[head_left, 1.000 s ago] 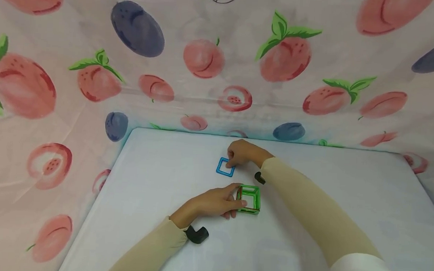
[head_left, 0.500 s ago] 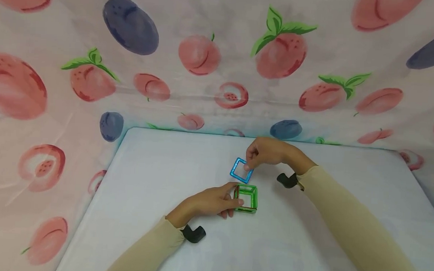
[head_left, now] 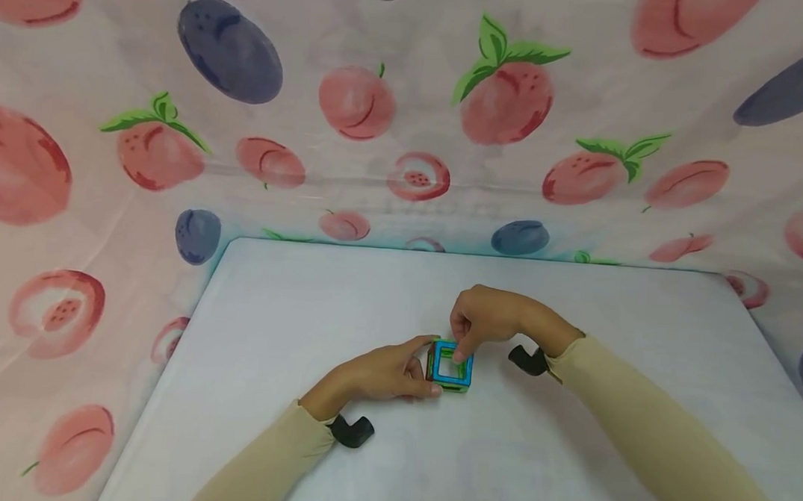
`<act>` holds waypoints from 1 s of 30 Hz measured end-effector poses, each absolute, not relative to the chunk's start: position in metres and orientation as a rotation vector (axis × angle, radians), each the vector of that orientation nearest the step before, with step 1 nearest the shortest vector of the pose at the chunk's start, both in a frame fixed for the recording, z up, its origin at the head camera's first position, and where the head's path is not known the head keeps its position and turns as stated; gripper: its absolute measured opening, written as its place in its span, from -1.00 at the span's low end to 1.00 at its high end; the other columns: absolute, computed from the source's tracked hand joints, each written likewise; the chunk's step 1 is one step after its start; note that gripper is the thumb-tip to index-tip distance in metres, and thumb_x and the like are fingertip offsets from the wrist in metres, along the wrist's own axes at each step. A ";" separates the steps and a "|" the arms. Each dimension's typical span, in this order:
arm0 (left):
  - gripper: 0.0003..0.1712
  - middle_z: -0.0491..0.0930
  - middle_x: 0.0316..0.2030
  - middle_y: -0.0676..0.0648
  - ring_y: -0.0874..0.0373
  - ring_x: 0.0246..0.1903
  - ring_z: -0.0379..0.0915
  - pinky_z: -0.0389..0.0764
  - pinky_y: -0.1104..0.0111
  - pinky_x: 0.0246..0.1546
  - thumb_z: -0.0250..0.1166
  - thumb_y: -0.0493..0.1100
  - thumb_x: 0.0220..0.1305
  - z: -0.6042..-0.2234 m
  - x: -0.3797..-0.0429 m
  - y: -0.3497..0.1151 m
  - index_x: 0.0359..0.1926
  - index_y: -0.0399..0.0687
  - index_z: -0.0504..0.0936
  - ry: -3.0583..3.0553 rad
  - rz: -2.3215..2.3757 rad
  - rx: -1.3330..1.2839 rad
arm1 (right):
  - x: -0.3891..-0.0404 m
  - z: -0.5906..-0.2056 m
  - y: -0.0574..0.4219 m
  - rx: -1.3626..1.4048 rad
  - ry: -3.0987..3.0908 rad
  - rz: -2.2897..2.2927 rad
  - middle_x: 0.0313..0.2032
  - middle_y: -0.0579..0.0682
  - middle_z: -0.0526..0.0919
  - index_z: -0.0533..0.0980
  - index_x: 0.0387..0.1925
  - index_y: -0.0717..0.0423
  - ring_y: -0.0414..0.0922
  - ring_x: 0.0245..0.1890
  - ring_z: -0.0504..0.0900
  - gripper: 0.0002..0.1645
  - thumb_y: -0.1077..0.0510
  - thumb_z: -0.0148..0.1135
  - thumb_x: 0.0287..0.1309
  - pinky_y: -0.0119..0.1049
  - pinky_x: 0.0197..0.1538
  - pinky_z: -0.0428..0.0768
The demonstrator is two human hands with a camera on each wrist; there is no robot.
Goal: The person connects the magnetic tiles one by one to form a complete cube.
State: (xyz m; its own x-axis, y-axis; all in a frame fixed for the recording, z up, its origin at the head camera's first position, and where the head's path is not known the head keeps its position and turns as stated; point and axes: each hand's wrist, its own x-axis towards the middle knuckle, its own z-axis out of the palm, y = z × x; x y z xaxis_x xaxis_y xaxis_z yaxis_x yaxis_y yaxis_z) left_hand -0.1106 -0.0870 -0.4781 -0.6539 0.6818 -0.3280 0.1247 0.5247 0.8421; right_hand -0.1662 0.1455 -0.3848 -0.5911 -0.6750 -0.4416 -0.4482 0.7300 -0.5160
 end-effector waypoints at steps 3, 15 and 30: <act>-0.05 0.69 -0.43 0.08 0.21 -0.40 0.62 0.52 0.36 -0.11 0.42 0.20 0.27 -0.478 -0.113 -0.087 0.54 0.19 0.15 2.102 1.114 0.662 | -0.165 -0.388 0.145 -0.856 2.354 -0.464 -0.65 -0.21 0.50 0.61 -0.60 -0.05 -0.26 -0.55 0.41 -0.68 -0.03 0.62 0.00 -0.38 -0.45 0.40; -0.16 0.70 -0.26 -0.07 0.06 -0.45 0.63 0.66 0.27 -0.28 0.30 0.14 0.42 -0.470 -0.114 -0.089 0.56 0.28 0.09 1.934 1.281 0.544 | -0.120 -0.415 0.177 -0.343 2.510 -0.943 -0.46 -0.04 0.74 0.57 -0.01 -0.04 -0.13 -0.57 0.44 -0.62 -0.21 0.20 0.42 -0.28 -0.45 0.42; -0.59 0.73 -0.38 -0.05 0.15 -0.49 0.62 0.74 0.27 -0.35 0.30 -0.03 0.45 -0.463 -0.106 -0.072 0.26 0.08 0.57 1.860 1.621 0.257 | -0.089 -0.453 0.183 -0.062 1.903 -1.631 -0.61 -0.15 0.35 0.44 0.37 0.08 -0.24 -0.64 0.33 -0.41 -0.09 0.19 0.46 -0.41 -0.56 0.26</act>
State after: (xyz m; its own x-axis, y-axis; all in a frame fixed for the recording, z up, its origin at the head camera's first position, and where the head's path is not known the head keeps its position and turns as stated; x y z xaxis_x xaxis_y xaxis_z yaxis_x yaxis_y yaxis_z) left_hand -0.1062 -0.0715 -0.4631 -0.7703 0.5398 -0.3394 -0.2622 0.2170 0.9403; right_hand -0.0895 0.1827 -0.4531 -0.8041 -0.4197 -0.4210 0.3518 0.2349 -0.9061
